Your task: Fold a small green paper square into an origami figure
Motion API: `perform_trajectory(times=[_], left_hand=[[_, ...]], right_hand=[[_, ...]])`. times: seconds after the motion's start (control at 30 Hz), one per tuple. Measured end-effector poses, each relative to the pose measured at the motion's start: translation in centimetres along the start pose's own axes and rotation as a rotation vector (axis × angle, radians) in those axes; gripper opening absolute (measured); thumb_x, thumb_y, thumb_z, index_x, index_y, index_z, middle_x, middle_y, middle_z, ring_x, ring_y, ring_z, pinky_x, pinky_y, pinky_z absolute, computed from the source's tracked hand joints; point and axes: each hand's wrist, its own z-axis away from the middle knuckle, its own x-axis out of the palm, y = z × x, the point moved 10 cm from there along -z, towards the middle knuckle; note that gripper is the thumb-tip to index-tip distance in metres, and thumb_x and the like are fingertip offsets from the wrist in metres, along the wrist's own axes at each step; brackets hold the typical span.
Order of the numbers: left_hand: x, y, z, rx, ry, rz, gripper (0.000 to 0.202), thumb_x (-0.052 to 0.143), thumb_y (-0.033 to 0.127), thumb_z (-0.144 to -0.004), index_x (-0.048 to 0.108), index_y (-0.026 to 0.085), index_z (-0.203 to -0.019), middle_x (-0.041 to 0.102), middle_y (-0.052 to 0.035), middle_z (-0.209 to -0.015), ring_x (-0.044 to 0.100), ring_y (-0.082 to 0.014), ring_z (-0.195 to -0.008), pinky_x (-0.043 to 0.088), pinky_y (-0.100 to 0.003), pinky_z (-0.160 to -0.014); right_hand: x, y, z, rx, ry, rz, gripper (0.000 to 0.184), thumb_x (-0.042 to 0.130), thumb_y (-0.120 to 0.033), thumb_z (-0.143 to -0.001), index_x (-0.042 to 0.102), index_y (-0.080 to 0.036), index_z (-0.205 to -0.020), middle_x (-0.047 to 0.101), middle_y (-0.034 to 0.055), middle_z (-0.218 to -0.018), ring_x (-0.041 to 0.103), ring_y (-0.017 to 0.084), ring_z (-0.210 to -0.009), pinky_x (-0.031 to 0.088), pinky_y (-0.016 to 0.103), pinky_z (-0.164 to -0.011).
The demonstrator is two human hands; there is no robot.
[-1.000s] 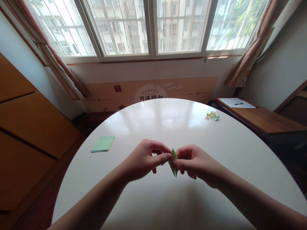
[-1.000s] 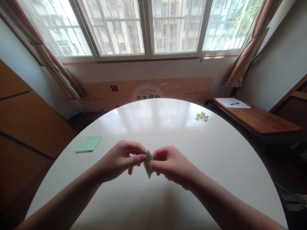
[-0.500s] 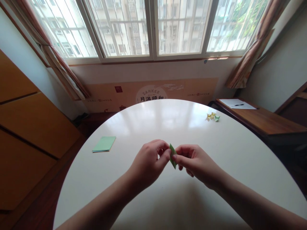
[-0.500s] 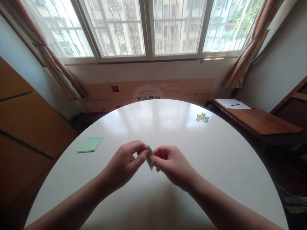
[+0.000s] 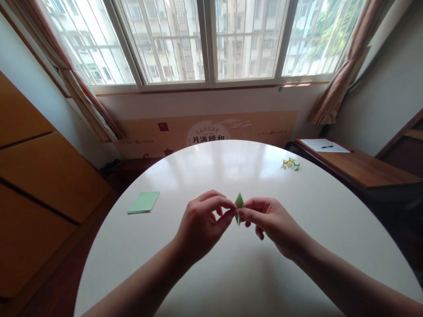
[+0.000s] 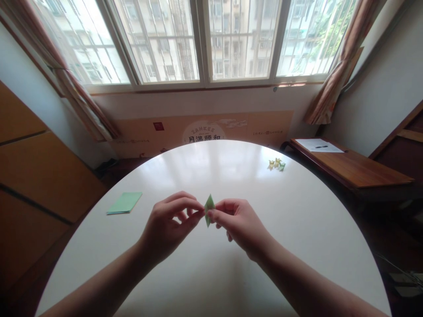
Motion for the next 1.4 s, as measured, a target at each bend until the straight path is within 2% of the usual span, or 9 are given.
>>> perform_trajectory(times=[0.17, 0.3, 0.47, 0.7, 0.8, 0.9, 1.1, 1.27, 1.4], left_hand=[[0.2, 0.4, -0.1, 0.078, -0.015, -0.078, 0.011, 0.064, 0.015, -0.088, 0.074, 0.018, -0.087, 0.073, -0.0071, -0.085, 0.067, -0.0153, -0.07, 0.054, -0.024, -0.057], [0.1, 0.3, -0.2, 0.082, 0.001, -0.125, 0.013, 0.064, 0.014, -0.088, 0.076, 0.019, -0.088, 0.075, -0.0079, -0.086, 0.07, -0.0185, -0.077, 0.057, -0.026, -0.062], [0.3, 0.0, 0.0, 0.008, -0.014, -0.071, 0.015, 0.062, 0.012, -0.086, 0.075, 0.019, -0.091, 0.076, -0.0072, -0.088, 0.07, -0.018, -0.074, 0.055, -0.024, -0.057], [0.4, -0.1, 0.4, -0.078, -0.007, 0.034, 0.015, 0.064, 0.016, -0.086, 0.071, 0.018, -0.1, 0.077, -0.0068, -0.09, 0.072, -0.0179, -0.075, 0.055, -0.022, -0.055], [0.6, -0.9, 0.6, -0.15, 0.023, 0.082, 0.02, 0.067, 0.02, -0.086, 0.066, 0.018, -0.106, 0.078, -0.0063, -0.089, 0.072, -0.0182, -0.074, 0.055, -0.023, -0.055], [0.9, -2.1, 0.8, -0.243, 0.049, 0.166, 0.018, 0.068, 0.024, -0.086, 0.066, 0.019, -0.104, 0.078, -0.006, -0.085, 0.072, -0.0185, -0.069, 0.053, -0.023, -0.054], [1.9, -4.3, 1.3, -0.434, 0.055, 0.401, 0.031, 0.073, 0.037, -0.083, 0.065, 0.015, -0.103, 0.077, -0.0099, -0.085, 0.07, -0.0203, -0.07, 0.051, -0.025, -0.052], [2.7, -4.7, 1.3, -0.482, -0.03, 0.437, 0.028, 0.075, 0.036, -0.08, 0.07, 0.013, -0.096, 0.077, -0.011, -0.088, 0.07, -0.0225, -0.078, 0.051, -0.024, -0.052], [3.1, -4.7, 1.1, -0.488, -0.105, 0.398, 0.022, 0.073, 0.035, -0.082, 0.075, 0.013, -0.087, 0.075, -0.0089, -0.081, 0.065, -0.0193, -0.073, 0.049, -0.022, -0.052]], right_hand=[[0.5, -0.6, 0.2, -0.043, -0.048, 0.015, 0.022, 0.074, -0.035, -0.079, 0.079, -0.016, -0.089, 0.068, 0.0057, -0.071, 0.059, 0.018, -0.067, 0.038, 0.02, -0.042], [0.6, -1.0, 0.4, -0.082, -0.059, 0.056, 0.023, 0.067, -0.03, -0.083, 0.079, -0.016, -0.097, 0.072, 0.0087, -0.082, 0.062, 0.02, -0.073, 0.044, 0.022, -0.044], [0.1, -1.6, 0.4, -0.144, -0.002, 0.132, 0.024, 0.061, -0.028, -0.087, 0.078, -0.017, -0.099, 0.072, 0.0093, -0.085, 0.063, 0.021, -0.075, 0.049, 0.025, -0.048], [-0.2, -2.3, 0.4, -0.219, 0.053, 0.165, 0.027, 0.073, -0.043, -0.083, 0.075, -0.017, -0.091, 0.069, 0.0067, -0.076, 0.062, 0.021, -0.071, 0.049, 0.025, -0.045], [-0.3, -2.1, 0.4, -0.226, 0.08, 0.175, 0.032, 0.074, -0.048, -0.082, 0.072, -0.016, -0.083, 0.066, 0.005, -0.07, 0.06, 0.019, -0.064, 0.047, 0.024, -0.043], [-0.6, -1.7, 0.3, -0.216, 0.109, 0.162, 0.036, 0.074, -0.052, -0.081, 0.068, -0.017, -0.077, 0.062, 0.0023, -0.064, 0.059, 0.017, -0.059, 0.043, 0.022, -0.041], [-0.4, -1.3, 0.1, -0.185, 0.101, 0.096, 0.037, 0.076, -0.053, -0.078, 0.069, -0.018, -0.089, 0.068, 0.0049, -0.078, 0.061, 0.019, -0.066, 0.045, 0.022, -0.04], [-0.4, -1.7, 0.2, -0.199, 0.109, 0.123, 0.031, 0.076, -0.047, -0.079, 0.073, -0.017, -0.086, 0.067, 0.0052, -0.073, 0.061, 0.019, -0.066, 0.047, 0.022, -0.04], [-0.4, -2.0, 0.4, -0.208, 0.101, 0.138, 0.028, 0.076, -0.042, -0.08, 0.075, -0.016, -0.089, 0.07, 0.0066, -0.075, 0.061, 0.02, -0.067, 0.048, 0.023, -0.041]])
